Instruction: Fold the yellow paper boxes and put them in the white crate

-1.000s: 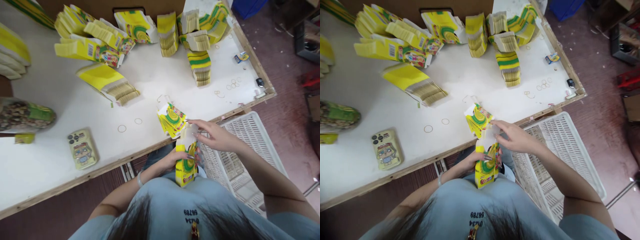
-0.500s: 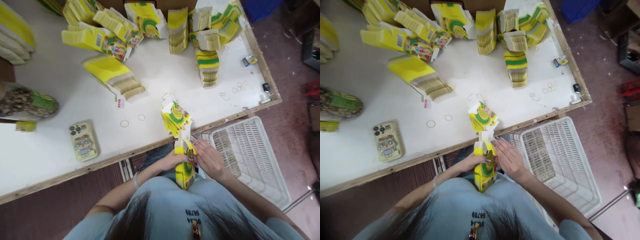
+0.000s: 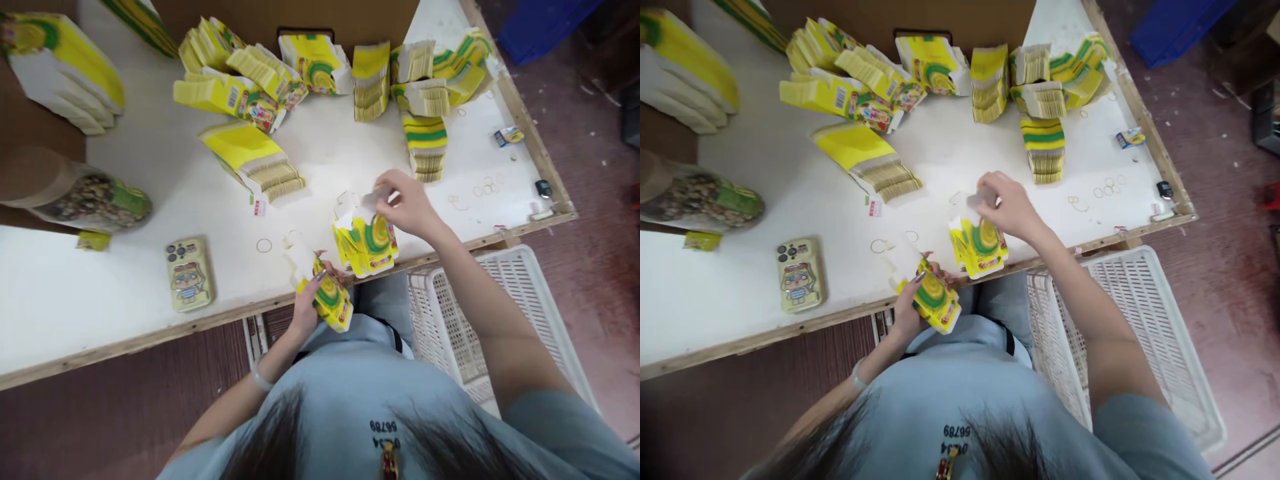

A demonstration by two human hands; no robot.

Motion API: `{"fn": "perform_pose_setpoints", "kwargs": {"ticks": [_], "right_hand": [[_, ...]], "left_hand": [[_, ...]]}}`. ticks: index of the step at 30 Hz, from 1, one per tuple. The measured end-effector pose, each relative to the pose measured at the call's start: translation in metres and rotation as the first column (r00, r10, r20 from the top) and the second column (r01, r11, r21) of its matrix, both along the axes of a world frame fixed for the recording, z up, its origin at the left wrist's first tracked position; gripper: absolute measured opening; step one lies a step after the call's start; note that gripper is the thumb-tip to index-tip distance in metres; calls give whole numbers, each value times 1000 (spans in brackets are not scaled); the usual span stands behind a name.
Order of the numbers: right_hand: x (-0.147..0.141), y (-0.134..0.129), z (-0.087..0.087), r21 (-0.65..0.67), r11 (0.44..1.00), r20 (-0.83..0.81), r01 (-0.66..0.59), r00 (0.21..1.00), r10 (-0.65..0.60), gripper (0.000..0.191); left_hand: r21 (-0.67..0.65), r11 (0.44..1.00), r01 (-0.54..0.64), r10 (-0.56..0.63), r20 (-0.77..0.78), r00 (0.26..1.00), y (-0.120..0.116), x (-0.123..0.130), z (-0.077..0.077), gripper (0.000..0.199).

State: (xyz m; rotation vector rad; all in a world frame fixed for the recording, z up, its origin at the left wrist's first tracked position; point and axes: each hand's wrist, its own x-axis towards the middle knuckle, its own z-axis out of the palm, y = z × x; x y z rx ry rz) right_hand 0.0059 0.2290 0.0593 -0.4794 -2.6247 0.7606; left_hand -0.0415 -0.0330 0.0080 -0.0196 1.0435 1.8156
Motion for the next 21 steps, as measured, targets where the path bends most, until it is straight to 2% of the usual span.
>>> {"fn": "perform_pose_setpoints", "kwargs": {"ticks": [2,3,5,6,8,10,11,13,15,18,21], "right_hand": [[-21,1,-6,97,991,215,-87,974,65,24],[-27,-2,-6,141,984,260,-106,963,67,31],[-29,-14,-2,182,975,221,-130,971,88,50],[-25,-20,3,164,972,173,-168,975,140,61],[-12,-32,15,63,942,111,-328,941,320,75],[3,-41,24,-58,872,130,-486,862,489,75],[11,-44,27,-97,850,155,-518,836,527,71],[25,-53,28,-94,868,189,-487,848,496,62],[39,-64,24,12,920,161,-391,909,384,57],[61,-85,11,186,947,17,-261,965,262,56],[84,-106,-9,236,953,-140,-188,964,225,60]], "left_hand": [[38,999,28,-28,11,1000,-5,-5,3,45],[64,995,75,-77,42,996,-5,-7,5,47],[116,975,191,-203,95,975,-4,-7,9,50],[137,959,248,-263,104,959,-2,-6,11,50],[161,923,350,-367,91,926,2,-5,14,44],[163,881,444,-459,70,886,6,-5,16,36],[156,864,479,-493,64,868,9,-5,17,33],[139,848,511,-522,56,851,12,-6,19,30],[133,856,500,-510,48,859,14,-6,21,26],[134,877,461,-470,38,882,15,-4,18,14],[113,884,454,-462,70,884,14,0,6,10]]}}
